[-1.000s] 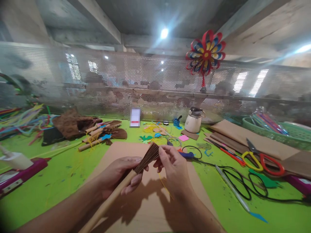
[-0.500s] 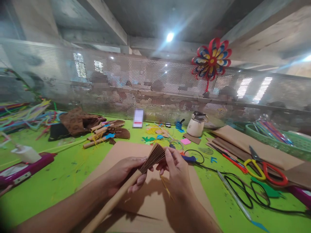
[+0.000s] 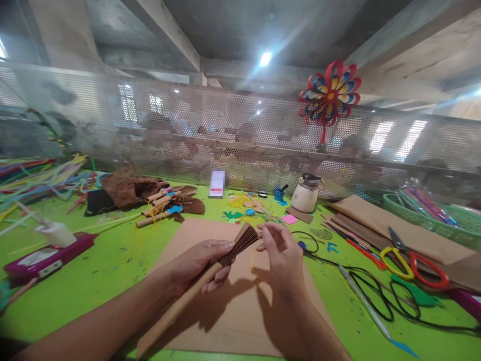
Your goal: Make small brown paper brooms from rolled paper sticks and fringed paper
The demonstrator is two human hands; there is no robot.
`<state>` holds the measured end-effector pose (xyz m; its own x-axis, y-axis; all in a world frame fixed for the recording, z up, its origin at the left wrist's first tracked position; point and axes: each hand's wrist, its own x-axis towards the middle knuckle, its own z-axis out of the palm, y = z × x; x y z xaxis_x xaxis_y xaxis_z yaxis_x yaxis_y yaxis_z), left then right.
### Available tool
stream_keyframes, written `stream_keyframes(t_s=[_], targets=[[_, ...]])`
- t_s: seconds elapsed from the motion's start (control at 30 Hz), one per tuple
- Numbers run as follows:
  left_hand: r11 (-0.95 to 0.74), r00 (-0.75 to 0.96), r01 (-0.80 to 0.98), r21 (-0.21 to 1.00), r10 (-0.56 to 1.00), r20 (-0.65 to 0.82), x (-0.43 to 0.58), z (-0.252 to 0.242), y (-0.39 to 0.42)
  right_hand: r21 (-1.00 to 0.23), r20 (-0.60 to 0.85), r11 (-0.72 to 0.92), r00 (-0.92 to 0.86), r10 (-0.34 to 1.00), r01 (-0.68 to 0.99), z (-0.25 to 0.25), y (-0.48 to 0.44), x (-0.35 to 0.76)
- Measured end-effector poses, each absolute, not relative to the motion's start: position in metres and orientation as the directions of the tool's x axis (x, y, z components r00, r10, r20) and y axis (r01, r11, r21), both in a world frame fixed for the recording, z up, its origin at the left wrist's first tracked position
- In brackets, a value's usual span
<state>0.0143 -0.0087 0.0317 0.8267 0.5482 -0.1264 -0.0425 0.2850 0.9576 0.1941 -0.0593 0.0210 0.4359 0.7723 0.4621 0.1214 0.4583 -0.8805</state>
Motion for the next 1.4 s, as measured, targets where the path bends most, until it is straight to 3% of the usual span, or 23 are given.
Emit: stream_keyframes(t_s=[0.13,0.3,0.4,0.5,0.63,0.77,0.97,1.13,1.4], targets=[[0.292,0.810,-0.050,0.955,0.571,-0.132,0.014,0.034,-0.010,-0.870,0.487,0.459,0.461,0.742,0.180,0.025,-0.063,0.197],[0.269,0.722,-0.136,0.953,0.686,-0.090,0.012,0.037,-0.004,-0.906,0.397,0.416,0.481,0.781,0.072,0.022,-0.062,0.202],[0.298,0.615,-0.299,0.907,0.786,-0.056,0.010,0.039,0.005,-0.919,0.391,0.334,0.372,0.842,0.209,0.016,-0.063,0.199],[0.283,0.506,-0.457,0.844,0.863,-0.015,0.007,0.041,0.014,-0.851,0.462,0.362,0.214,0.861,0.382,0.008,-0.064,0.190],[0.224,0.398,-0.546,0.807,0.917,0.014,0.007,0.040,0.021,-0.807,0.498,0.423,0.090,0.863,0.412,0.002,-0.065,0.179],[0.197,0.367,-0.591,0.782,0.929,0.043,0.010,0.040,0.019,-0.883,0.269,0.264,-0.044,0.962,0.387,0.006,-0.066,0.165],[0.189,0.374,-0.608,0.771,0.925,0.068,0.013,0.039,0.017,-0.973,-0.012,0.032,-0.191,0.981,0.227,0.018,-0.063,0.138],[0.292,0.443,-0.573,0.766,0.897,-0.011,0.017,0.032,0.014,-0.987,0.015,0.042,-0.172,0.985,0.157,0.013,-0.049,0.134],[0.248,0.384,-0.604,0.758,0.923,0.003,0.021,0.028,0.009,-0.995,0.026,0.046,-0.220,0.975,0.088,0.003,-0.048,0.130]])
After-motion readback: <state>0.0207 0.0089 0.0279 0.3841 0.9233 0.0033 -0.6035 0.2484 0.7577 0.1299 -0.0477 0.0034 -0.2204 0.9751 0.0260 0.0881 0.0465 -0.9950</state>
